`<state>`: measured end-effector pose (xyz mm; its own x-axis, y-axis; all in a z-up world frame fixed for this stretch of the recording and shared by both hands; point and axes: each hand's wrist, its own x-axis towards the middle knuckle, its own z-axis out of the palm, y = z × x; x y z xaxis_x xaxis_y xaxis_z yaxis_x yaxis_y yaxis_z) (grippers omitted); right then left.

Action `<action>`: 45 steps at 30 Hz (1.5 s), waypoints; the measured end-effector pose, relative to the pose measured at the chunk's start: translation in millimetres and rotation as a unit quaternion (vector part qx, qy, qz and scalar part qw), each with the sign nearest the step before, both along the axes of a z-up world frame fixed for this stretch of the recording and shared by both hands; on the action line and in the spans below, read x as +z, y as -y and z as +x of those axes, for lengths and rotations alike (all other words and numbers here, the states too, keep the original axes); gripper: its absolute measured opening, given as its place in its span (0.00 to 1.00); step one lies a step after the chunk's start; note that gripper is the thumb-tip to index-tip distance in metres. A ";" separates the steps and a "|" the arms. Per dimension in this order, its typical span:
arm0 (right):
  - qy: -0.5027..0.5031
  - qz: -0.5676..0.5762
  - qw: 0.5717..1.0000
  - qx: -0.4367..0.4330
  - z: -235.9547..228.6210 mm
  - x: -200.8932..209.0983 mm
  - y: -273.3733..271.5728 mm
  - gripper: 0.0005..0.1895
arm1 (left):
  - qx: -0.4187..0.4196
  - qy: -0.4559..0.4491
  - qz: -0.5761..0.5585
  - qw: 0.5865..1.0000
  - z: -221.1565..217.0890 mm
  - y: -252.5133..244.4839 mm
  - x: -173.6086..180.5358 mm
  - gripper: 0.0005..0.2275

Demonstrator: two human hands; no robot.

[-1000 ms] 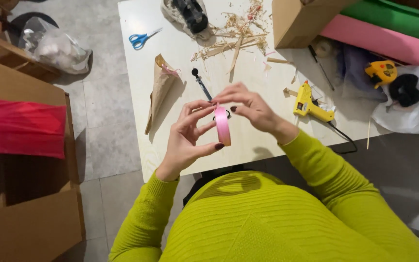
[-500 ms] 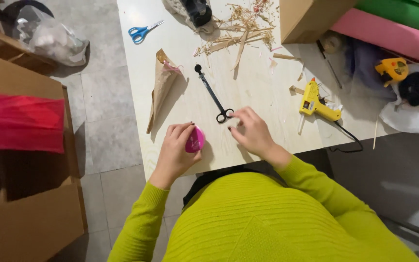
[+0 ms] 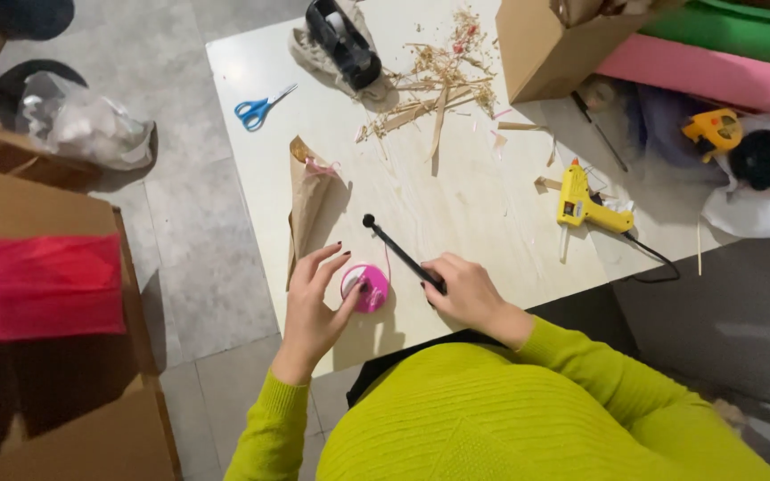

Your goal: Crafting mini dried flower bouquets using a glue gun and then cleaning the workspace.

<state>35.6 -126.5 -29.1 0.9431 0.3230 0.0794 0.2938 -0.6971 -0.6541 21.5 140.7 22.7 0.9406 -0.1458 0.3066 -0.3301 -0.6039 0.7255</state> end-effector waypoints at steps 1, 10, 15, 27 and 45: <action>0.003 -0.001 1.000 -0.006 4.5 3.3 0.0 0.12 | -0.006 0.003 -0.001 1.000 5.9 -2.9 4.3 0.17; 0.057 0.039 0.996 -0.062 146.1 -0.7 -13.8 0.07 | -0.052 0.137 0.008 0.989 134.9 -13.5 19.3 0.11; 0.085 0.019 0.986 -0.142 168.4 1.7 -5.3 0.07 | -0.076 0.017 0.274 0.958 271.9 27.5 -67.5 0.03; 0.051 -0.015 0.962 -0.267 178.0 -13.4 84.8 0.06 | -0.028 -0.227 0.305 0.925 327.1 48.9 -104.2 0.11; 0.122 -0.008 0.953 -0.277 212.5 -16.9 98.9 0.07 | 0.024 -0.177 0.039 0.983 119.0 109.5 -24.5 0.07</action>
